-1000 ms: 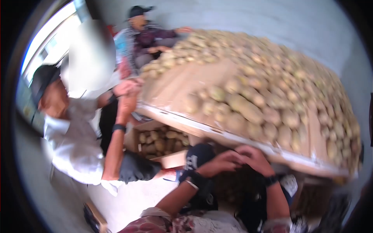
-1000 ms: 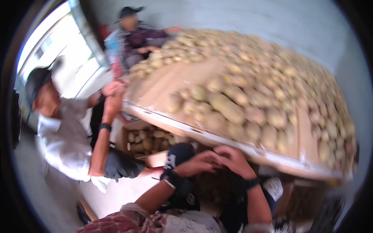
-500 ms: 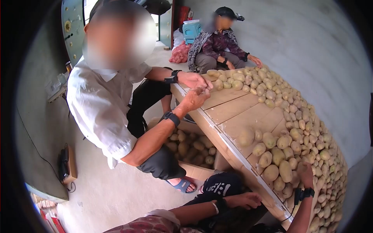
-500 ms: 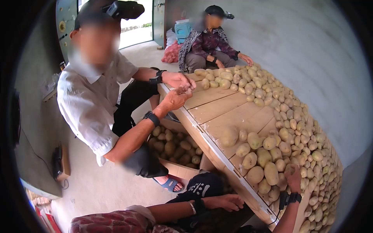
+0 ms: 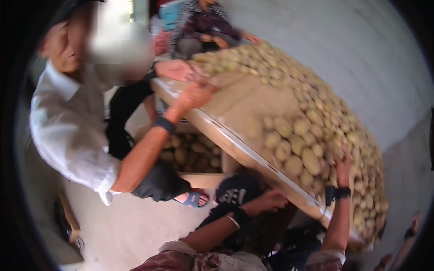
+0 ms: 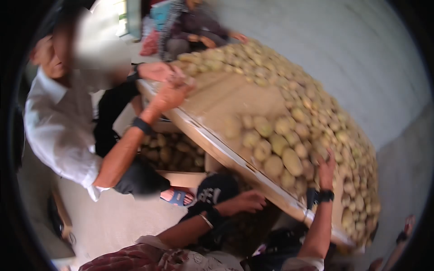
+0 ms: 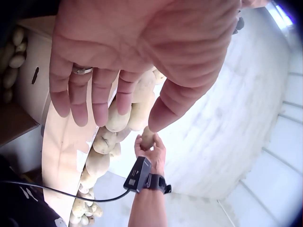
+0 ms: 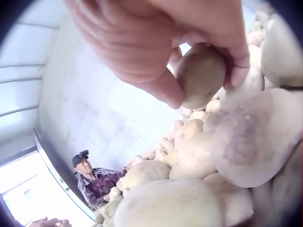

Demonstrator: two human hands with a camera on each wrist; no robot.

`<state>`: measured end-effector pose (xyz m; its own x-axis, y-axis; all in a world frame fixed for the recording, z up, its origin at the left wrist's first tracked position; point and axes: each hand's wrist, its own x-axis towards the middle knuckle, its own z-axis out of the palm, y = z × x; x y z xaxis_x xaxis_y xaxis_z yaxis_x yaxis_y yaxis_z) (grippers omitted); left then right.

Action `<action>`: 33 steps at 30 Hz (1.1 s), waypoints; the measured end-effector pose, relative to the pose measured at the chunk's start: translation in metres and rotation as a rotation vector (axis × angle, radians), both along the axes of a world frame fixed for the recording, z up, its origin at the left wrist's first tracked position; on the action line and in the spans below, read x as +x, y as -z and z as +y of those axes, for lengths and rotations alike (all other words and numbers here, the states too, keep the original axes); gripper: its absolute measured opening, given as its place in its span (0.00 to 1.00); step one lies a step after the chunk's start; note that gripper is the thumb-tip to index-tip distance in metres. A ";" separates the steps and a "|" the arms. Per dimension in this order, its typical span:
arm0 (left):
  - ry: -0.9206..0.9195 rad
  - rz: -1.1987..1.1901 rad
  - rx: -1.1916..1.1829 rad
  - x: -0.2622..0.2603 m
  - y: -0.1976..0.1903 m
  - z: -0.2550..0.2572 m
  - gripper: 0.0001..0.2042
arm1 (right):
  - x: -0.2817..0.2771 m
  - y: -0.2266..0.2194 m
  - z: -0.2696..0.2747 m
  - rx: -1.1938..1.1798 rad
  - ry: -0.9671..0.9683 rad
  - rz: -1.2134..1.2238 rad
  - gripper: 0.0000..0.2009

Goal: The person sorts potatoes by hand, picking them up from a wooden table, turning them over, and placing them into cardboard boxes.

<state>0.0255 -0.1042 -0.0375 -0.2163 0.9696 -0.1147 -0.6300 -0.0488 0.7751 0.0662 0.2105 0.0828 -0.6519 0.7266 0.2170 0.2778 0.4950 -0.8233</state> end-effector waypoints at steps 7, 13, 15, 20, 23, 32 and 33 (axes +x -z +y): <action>0.012 -0.114 -0.072 0.001 -0.010 0.011 0.17 | 0.063 0.035 -0.111 -1.017 -0.263 0.544 0.15; 0.140 -0.278 -0.050 -0.002 -0.012 0.001 0.21 | 0.049 0.101 -0.186 -0.485 -0.329 0.225 0.11; -0.030 0.024 -0.149 0.004 -0.008 -0.002 0.23 | 0.049 0.092 -0.190 -0.395 -0.437 0.190 0.12; 0.022 0.013 -0.096 0.000 -0.012 -0.009 0.23 | 0.068 0.069 -0.176 -0.547 -0.706 0.196 0.14; 0.013 0.067 -0.179 0.010 -0.021 -0.002 0.24 | 0.081 0.067 -0.161 -0.693 -0.834 0.113 0.18; -0.159 0.803 -0.200 0.021 -0.007 0.023 0.18 | 0.077 0.125 -0.138 -0.598 -0.845 -0.126 0.21; -0.192 0.947 -0.148 0.023 -0.004 0.021 0.21 | 0.079 0.114 -0.150 -0.854 -0.747 -0.058 0.22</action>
